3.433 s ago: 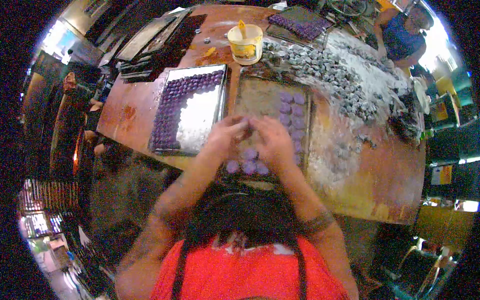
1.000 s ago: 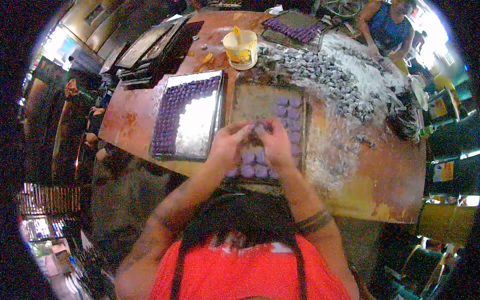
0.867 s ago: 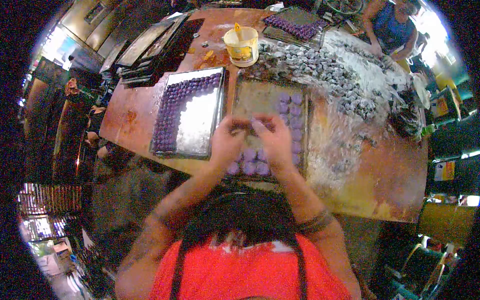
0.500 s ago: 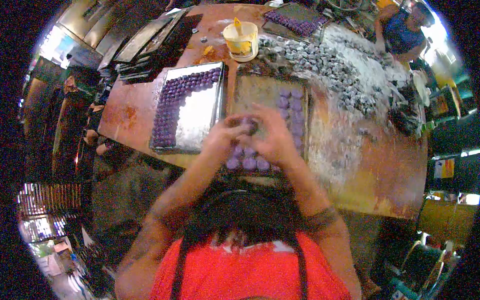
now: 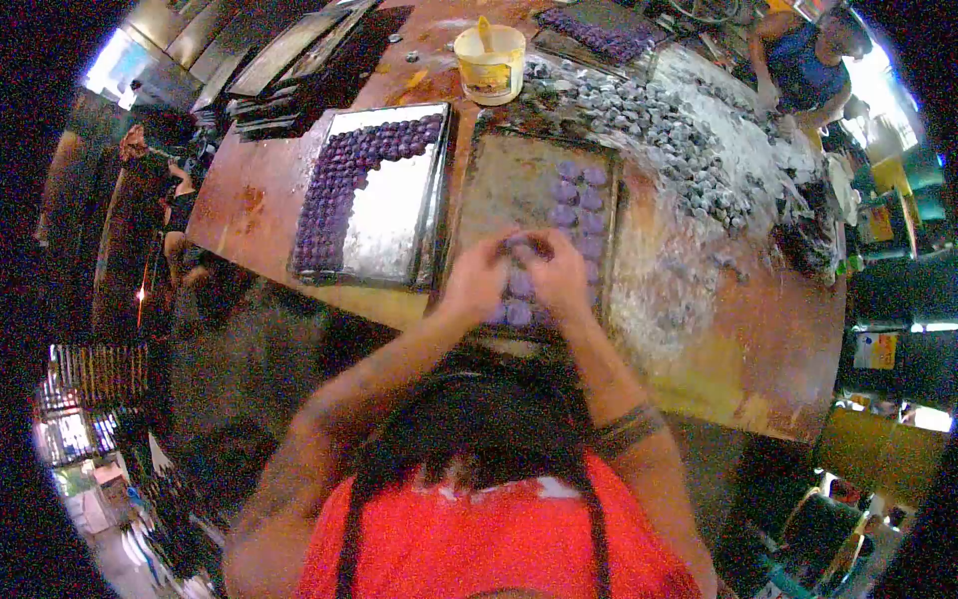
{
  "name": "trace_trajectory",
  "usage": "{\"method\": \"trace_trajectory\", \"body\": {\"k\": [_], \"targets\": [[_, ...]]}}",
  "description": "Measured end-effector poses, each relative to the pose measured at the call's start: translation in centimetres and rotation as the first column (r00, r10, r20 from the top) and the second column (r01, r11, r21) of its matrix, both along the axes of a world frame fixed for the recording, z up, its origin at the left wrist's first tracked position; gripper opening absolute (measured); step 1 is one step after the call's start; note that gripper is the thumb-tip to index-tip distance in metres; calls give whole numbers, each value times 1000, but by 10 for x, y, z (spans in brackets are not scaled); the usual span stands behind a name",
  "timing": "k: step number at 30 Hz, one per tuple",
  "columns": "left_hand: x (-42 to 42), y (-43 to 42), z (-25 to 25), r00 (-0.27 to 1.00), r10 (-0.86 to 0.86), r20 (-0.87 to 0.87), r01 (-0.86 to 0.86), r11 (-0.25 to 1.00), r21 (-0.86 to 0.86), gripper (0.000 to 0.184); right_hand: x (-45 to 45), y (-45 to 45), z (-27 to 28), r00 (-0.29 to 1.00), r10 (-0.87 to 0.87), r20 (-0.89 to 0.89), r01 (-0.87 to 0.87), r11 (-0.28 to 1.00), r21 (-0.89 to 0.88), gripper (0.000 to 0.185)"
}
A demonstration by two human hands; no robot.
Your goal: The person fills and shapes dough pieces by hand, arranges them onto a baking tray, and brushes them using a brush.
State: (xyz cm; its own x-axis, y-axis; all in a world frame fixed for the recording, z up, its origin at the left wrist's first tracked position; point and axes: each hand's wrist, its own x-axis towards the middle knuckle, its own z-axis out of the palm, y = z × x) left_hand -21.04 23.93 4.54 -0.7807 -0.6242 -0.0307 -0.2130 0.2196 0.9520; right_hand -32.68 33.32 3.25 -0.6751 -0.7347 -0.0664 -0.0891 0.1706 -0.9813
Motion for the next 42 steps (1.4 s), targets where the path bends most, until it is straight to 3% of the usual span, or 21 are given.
{"method": "trace_trajectory", "body": {"k": [5,6,10,13,14,15,16,17,18,20,21,24,28,30,31,32,33,35,38,41,42], "targets": [[23,-3,-29,981,22,194,-23,1000,5,62,-28,-9,-80,812,121,-571,57,957,284,27],[31,-6,-16,974,31,223,-40,998,37,62,-22,-8,-59,737,301,-605,30,880,474,35],[63,-26,-49,985,109,134,-120,990,72,51,2,3,-59,532,275,-801,110,915,387,56],[76,-36,-59,986,43,158,-67,986,152,35,31,6,-65,330,357,-874,-60,932,358,58],[78,-45,-63,983,-14,182,-6,994,108,31,18,2,-59,522,615,-591,-141,746,651,58],[81,-52,-65,975,-68,210,54,996,71,28,-12,-2,-52,555,696,-456,-276,671,688,52],[83,-57,-24,935,9,355,53,985,-165,21,-40,4,-58,736,529,-422,-214,773,597,46],[100,-85,-58,933,43,356,10,989,-145,25,-71,21,-52,805,315,-504,-49,880,472,43],[111,-108,-43,857,131,499,71,928,-365,26,-101,38,-45,830,80,-552,117,943,312,41],[148,-148,-47,738,456,498,-38,765,-643,18,-173,102,-96,524,67,-849,343,896,282,41],[169,-164,-55,749,585,313,-57,526,-849,20,-172,126,-97,465,74,-882,506,795,334,40],[193,-194,-65,747,588,310,23,442,-897,16,-173,168,-107,441,82,-894,628,683,373,39],[157,-182,-54,790,572,221,-159,540,-827,10,-146,149,-67,650,50,-758,612,556,562,39],[110,-157,-46,823,533,197,-491,842,-225,11,-109,110,-33,772,-150,-618,454,810,371,37],[91,-147,-55,876,473,93,-481,868,123,11,-82,84,0,831,-194,-522,389,873,295,34],[69,-121,-36,918,395,-7,-377,882,284,14,-76,69,-39,878,-288,-382,345,934,88,30],[49,-93,-5,938,326,-119,-249,870,426,18,-45,42,-6,959,-239,-150,236,971,-39,44],[16,-60,28,964,256,67,-260,867,425,25,-10,11,10,965,-86,-248,71,995,-68,37],[6,-38,43,996,93,-16,-66,808,585,27,11,-7,36,814,-5,-581,-46,996,-72,29],[0,-29,23,978,176,-112,-29,646,763,30,7,-10,25,684,1,-730,-42,998,-38,31],[-1,-19,44,981,175,-87,-83,778,622,31,10,-8,29,683,57,-728,-88,996,-4,31]]}}
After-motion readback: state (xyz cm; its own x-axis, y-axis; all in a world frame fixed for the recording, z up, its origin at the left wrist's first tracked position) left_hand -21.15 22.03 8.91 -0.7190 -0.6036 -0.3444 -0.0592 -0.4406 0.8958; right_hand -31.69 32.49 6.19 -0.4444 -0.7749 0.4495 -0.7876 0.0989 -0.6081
